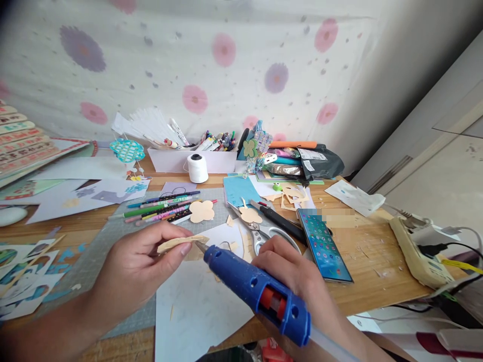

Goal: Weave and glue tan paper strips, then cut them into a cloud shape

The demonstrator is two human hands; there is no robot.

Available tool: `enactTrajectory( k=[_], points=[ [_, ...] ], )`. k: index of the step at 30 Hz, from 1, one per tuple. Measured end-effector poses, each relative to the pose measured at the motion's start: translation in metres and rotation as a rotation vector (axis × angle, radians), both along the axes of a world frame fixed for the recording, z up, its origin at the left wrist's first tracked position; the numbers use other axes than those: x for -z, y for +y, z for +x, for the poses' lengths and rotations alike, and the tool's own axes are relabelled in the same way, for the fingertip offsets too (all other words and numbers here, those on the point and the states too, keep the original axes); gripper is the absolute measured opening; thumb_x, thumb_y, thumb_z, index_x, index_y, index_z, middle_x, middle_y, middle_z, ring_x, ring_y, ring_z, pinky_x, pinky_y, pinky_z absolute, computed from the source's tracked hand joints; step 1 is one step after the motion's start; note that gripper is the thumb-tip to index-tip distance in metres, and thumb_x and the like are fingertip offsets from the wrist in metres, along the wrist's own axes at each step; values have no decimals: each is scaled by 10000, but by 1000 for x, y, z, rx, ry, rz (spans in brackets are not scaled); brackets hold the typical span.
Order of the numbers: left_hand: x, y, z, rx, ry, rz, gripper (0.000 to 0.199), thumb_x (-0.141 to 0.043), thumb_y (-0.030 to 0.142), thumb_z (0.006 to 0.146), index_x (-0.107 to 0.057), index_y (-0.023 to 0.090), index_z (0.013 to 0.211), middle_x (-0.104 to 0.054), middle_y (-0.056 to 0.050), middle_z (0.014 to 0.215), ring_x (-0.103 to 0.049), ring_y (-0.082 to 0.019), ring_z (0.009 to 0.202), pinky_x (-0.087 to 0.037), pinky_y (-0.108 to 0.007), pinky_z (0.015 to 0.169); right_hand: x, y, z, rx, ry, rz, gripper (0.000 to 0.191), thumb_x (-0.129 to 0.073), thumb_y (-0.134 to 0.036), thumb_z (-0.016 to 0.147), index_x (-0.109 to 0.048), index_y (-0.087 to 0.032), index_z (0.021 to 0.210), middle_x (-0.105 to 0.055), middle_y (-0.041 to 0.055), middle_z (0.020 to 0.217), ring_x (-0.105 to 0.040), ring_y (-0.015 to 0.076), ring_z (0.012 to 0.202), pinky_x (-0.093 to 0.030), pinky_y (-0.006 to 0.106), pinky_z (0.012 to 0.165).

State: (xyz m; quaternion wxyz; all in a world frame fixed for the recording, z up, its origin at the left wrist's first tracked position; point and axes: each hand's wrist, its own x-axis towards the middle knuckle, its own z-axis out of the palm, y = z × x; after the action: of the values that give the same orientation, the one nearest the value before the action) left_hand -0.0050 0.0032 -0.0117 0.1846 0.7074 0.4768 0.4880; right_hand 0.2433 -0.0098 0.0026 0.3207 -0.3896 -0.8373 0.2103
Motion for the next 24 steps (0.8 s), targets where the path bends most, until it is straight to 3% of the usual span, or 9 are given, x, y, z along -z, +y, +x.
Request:
enactTrajectory(
  k=[7,14,24],
  points=[
    [1,0,0,10,40,52,119,-608,129,790,-658,224,738,-654,55,605,-556,-96,503,-415,-200,493,0,-5,-3,84,48,-29,130,-623,-112,762,-596,-238,777,-550,13,805,-567,159,669,-486,276,572],
    [5,0,-1,15,66,48,117,-597,133,811,-657,220,761,-723,19,708,-642,-126,606,-479,-214,571,2,-6,-3,62,73,-77,171,-607,-70,743,-596,-234,790,-543,14,810,-560,158,668,-473,280,572],
    [5,0,-2,25,80,128,135,-598,105,796,-664,223,805,-746,18,753,-680,-140,644,-513,-232,596,4,-7,-1,101,-41,-26,123,-589,-95,760,-552,-211,749,-501,14,778,-533,171,664,-441,312,579]
  ],
)
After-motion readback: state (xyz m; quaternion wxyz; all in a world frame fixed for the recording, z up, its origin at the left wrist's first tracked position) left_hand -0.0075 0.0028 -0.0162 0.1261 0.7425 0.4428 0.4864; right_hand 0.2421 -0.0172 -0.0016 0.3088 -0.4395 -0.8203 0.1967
